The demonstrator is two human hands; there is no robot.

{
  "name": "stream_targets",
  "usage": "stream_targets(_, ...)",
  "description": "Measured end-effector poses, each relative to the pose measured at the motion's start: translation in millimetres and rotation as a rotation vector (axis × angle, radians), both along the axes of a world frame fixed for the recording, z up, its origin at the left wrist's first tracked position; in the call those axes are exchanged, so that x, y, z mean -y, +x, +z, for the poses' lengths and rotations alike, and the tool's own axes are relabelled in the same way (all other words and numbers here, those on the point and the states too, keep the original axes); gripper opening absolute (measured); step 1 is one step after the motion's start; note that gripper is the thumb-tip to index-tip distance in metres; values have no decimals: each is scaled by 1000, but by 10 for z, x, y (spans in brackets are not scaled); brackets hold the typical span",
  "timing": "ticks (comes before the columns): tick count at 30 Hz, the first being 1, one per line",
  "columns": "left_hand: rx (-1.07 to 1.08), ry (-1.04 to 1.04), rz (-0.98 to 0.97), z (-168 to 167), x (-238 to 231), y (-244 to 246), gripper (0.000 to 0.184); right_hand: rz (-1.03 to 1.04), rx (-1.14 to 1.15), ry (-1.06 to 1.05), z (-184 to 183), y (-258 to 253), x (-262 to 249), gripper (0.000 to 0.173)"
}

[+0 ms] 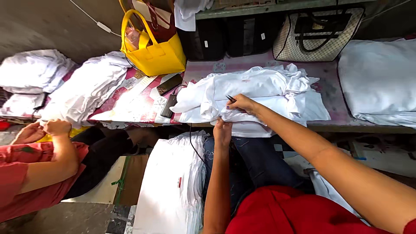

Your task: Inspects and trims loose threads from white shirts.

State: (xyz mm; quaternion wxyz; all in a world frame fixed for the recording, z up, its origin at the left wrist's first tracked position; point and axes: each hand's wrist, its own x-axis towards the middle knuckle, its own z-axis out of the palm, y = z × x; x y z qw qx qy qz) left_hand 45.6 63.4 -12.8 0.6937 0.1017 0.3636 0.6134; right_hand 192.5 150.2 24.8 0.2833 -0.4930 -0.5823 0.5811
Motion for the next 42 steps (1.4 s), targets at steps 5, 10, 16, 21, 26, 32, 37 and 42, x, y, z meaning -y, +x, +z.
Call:
stream_targets(5,-355,113,140,-116,11,182,38,-116,-258,-201,-199,12,-65,11)
stream_targets(10,-950,264,258,-323,73,27,13,-102,-249,-208,-209,5,-57,8)
stream_targets(16,-737,50,209,-261,331,-315,14,-93,-242,-228,-225,18,-81,9)
stream_targets(21,-766,66,12,-78,203,-40,39,-104,-214,-206,-221,-15,-52,10)
stream_targets(26,-813,-6,-188,-239,355,-259,11,-176,66,58,-128,98,85,21)
stream_targets(32,-1461,-16,-339,-172,739,-846,30,-182,136,-68,202,298,647,60)
stream_targets(37,-1085,217,-183,-125,329,-388,36,-33,112,-142,197,29,771,40)
stream_targets(42,-1252,105,-253,-346,298,-669,18,-3,106,-148,329,121,930,33)
